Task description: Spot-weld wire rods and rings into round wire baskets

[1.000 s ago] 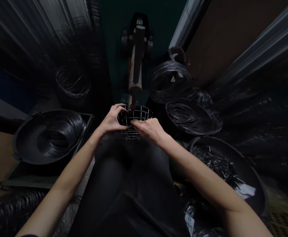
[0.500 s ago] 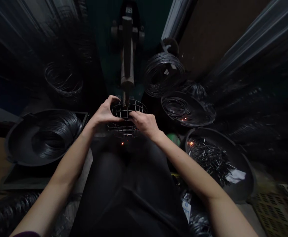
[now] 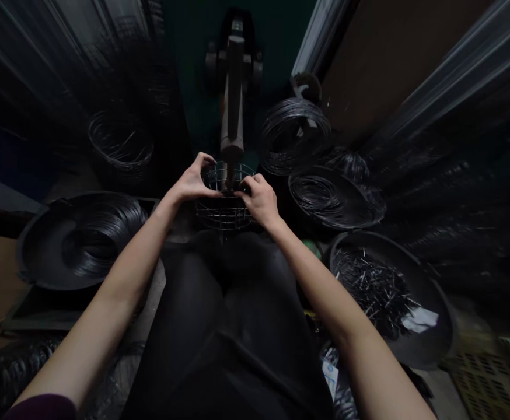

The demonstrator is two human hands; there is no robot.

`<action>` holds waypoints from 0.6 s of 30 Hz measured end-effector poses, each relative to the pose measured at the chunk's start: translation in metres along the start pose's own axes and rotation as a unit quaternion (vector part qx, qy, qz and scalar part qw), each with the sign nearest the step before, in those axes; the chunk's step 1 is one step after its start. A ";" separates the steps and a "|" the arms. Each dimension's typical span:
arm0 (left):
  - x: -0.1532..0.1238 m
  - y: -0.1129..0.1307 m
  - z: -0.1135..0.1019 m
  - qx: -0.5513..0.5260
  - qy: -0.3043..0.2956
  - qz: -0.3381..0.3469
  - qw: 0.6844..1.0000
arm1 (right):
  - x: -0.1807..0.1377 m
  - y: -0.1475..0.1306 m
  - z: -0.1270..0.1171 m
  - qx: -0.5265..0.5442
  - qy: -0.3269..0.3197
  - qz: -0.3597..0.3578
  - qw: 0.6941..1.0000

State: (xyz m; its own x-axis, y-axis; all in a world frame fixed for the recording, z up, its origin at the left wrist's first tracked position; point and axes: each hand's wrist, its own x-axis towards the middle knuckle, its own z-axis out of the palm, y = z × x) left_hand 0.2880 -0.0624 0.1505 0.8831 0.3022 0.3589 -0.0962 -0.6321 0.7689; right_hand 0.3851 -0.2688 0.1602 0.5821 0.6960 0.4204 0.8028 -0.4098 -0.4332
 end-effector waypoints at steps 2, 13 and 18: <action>0.005 -0.003 -0.003 -0.011 -0.001 0.008 1.000 | 0.006 0.001 0.002 0.000 0.002 0.009 1.000; 0.012 -0.010 0.000 -0.036 -0.008 0.028 0.999 | 0.003 0.006 -0.012 0.015 0.000 -0.001 1.000; -0.012 -0.023 -0.012 -0.027 0.034 -0.001 0.999 | -0.091 0.069 -0.069 0.021 0.032 0.107 0.993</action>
State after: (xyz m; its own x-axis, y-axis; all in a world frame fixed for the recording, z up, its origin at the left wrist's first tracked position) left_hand 0.2740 -0.0428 0.1353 0.8498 0.3531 0.3913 -0.1201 -0.5932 0.7961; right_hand 0.3960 -0.4010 0.1467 0.7475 0.5561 0.3633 0.6537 -0.5192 -0.5505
